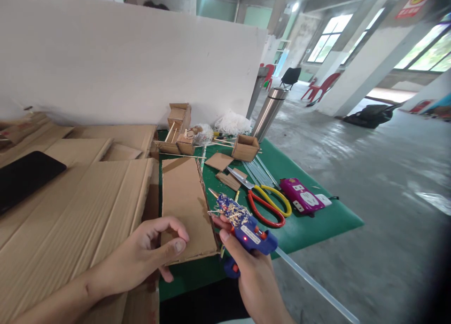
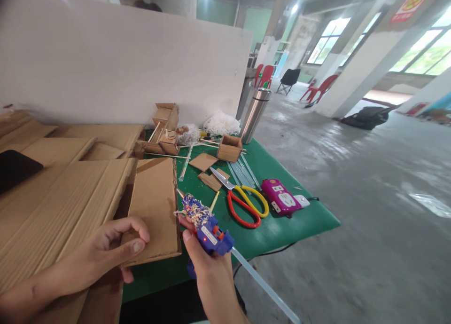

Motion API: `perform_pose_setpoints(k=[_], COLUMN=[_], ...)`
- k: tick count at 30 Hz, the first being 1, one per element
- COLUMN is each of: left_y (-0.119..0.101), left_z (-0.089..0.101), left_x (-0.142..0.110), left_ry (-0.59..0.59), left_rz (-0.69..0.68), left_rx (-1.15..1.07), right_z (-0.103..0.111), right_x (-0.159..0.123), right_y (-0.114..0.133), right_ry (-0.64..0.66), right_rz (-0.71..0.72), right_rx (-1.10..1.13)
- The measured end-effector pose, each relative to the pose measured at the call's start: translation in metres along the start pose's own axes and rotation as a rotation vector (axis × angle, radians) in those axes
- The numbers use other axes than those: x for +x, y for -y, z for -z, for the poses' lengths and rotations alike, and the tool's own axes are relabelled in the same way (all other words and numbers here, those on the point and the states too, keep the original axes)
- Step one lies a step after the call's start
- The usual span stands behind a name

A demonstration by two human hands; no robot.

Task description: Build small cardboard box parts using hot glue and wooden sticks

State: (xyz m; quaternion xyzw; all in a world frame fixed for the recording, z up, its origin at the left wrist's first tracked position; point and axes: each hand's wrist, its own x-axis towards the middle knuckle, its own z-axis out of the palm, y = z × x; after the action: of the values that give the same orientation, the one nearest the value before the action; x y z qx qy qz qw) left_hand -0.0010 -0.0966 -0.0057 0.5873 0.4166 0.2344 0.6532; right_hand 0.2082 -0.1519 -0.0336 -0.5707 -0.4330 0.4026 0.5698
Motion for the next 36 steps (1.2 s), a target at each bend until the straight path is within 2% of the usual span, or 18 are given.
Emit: perform_pose_setpoints(k=[9, 14, 21, 29, 36], left_y=[-0.001, -0.002, 0.0, -0.005, -0.007], left_z=[-0.002, 0.0, 0.002, 0.001, 0.0], left_x=[0.0, -0.001, 0.0, 0.001, 0.0], left_ry=[0.027, 0.02, 0.048, 0.097, 0.118], left_rz=[-0.03, 0.018, 0.05, 0.016, 0.043], left_rx=[0.026, 0.025, 0.042, 0.008, -0.007], right_z=[0.005, 0.006, 0.007, 0.007, 0.003], right_x=[0.0, 0.0, -0.001, -0.004, -0.003], right_y=[0.008, 0.007, 0.0, -0.006, 0.001], right_ry=[0.029, 0.059, 0.064, 0.02, 0.017], right_rz=[0.128, 0.134, 0.23, 0.126, 0.017], right_rx=[-0.116, -0.185, -0.241, -0.208, -0.115])
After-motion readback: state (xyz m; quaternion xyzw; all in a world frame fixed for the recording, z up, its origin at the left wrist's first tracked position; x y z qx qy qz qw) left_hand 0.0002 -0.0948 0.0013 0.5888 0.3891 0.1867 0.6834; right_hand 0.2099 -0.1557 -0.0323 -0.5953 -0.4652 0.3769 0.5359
